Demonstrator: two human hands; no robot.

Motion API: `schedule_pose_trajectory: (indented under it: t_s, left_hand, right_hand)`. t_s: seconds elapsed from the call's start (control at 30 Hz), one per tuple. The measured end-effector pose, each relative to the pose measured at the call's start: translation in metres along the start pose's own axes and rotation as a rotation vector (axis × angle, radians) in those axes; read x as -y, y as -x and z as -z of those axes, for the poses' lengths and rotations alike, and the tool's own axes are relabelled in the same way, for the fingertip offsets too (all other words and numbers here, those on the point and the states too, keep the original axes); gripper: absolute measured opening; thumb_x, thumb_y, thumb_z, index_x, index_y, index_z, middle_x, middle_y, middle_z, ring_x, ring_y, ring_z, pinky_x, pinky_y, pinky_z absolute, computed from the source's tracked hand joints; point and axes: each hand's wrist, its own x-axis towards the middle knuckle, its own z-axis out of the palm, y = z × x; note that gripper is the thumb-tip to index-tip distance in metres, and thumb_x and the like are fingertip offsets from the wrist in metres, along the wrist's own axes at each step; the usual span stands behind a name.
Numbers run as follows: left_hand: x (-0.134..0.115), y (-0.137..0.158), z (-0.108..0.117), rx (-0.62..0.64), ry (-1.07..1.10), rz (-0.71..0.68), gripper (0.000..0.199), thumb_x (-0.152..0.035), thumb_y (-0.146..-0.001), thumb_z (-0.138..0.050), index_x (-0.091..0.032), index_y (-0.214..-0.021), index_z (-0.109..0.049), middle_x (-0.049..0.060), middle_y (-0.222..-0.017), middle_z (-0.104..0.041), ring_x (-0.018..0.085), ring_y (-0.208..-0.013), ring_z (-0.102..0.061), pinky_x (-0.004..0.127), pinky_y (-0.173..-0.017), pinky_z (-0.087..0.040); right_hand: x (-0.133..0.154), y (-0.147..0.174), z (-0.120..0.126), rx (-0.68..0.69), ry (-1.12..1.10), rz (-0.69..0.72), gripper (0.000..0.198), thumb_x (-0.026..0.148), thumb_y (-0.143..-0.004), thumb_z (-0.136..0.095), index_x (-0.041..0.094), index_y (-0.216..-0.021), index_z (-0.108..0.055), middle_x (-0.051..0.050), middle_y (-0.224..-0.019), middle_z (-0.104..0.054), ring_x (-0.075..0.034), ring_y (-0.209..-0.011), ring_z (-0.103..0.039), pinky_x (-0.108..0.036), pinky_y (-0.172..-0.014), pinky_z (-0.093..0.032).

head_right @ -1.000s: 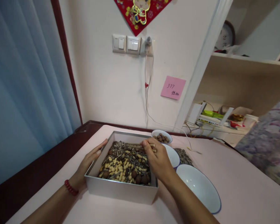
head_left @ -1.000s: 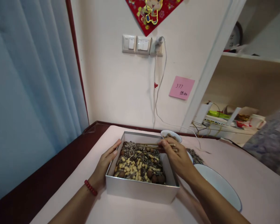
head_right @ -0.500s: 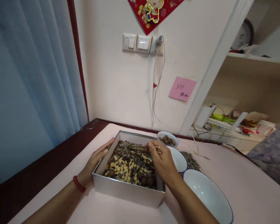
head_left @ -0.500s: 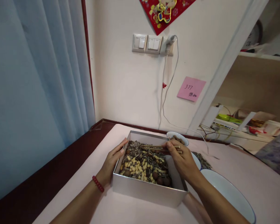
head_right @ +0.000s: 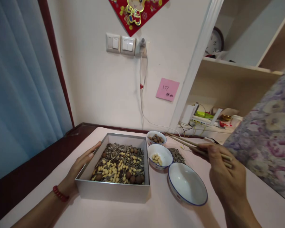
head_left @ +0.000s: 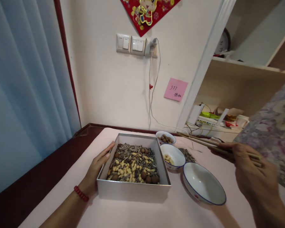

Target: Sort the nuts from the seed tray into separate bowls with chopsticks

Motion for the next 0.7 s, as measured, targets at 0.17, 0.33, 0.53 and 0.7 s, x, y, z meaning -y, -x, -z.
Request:
schedule_pose_trajectory:
  t_s: [0.17, 0.33, 0.53, 0.7]
  left_hand:
    - [-0.001, 0.0, 0.0, 0.0, 0.012, 0.011, 0.058, -0.049, -0.083, -0.072, -0.028, -0.136, -0.063, 0.004, -0.155, -0.045, 0.035, -0.14, -0.044, 0.04, -0.111, -0.045]
    - [-0.001, -0.001, 0.0, 0.002, -0.003, -0.001, 0.056, -0.048, -0.083, -0.071, -0.027, -0.135, -0.064, 0.005, -0.157, -0.042, 0.036, -0.141, -0.043, 0.043, -0.111, -0.045]
    - [0.003, -0.002, 0.0, 0.0, 0.009, -0.011, 0.055, -0.049, -0.081, -0.073, -0.027, -0.131, -0.067, 0.005, -0.156, -0.043, 0.036, -0.141, -0.043, 0.046, -0.115, -0.039]
    - [0.004, -0.001, 0.001, -0.003, 0.036, -0.027, 0.051, -0.047, -0.081, -0.074, -0.026, -0.127, -0.07, 0.005, -0.156, -0.044, 0.036, -0.143, -0.039, 0.045, -0.117, -0.036]
  right_hand:
    - [-0.031, -0.013, 0.01, -0.019, 0.025, -0.106, 0.052, 0.069, -0.068, -0.076, 0.02, -0.084, -0.071, -0.006, -0.09, -0.07, -0.024, -0.079, -0.071, -0.042, -0.074, -0.065]
    - [-0.032, -0.009, -0.006, 0.0, 0.0, -0.08, 0.05, 0.067, -0.073, -0.074, 0.02, -0.09, -0.072, -0.006, -0.093, -0.071, -0.022, -0.081, -0.071, -0.04, -0.077, -0.064]
    - [0.007, 0.017, -0.045, 0.172, -0.098, -0.035, 0.038, 0.058, -0.085, -0.067, 0.022, -0.093, -0.073, -0.007, -0.098, -0.071, -0.022, -0.088, -0.071, -0.036, -0.081, -0.063]
    - [0.017, 0.045, -0.09, 0.478, -0.086, -0.034, 0.036, 0.055, -0.091, -0.059, 0.022, -0.094, -0.072, -0.007, -0.099, -0.071, -0.022, -0.088, -0.071, -0.034, -0.08, -0.06]
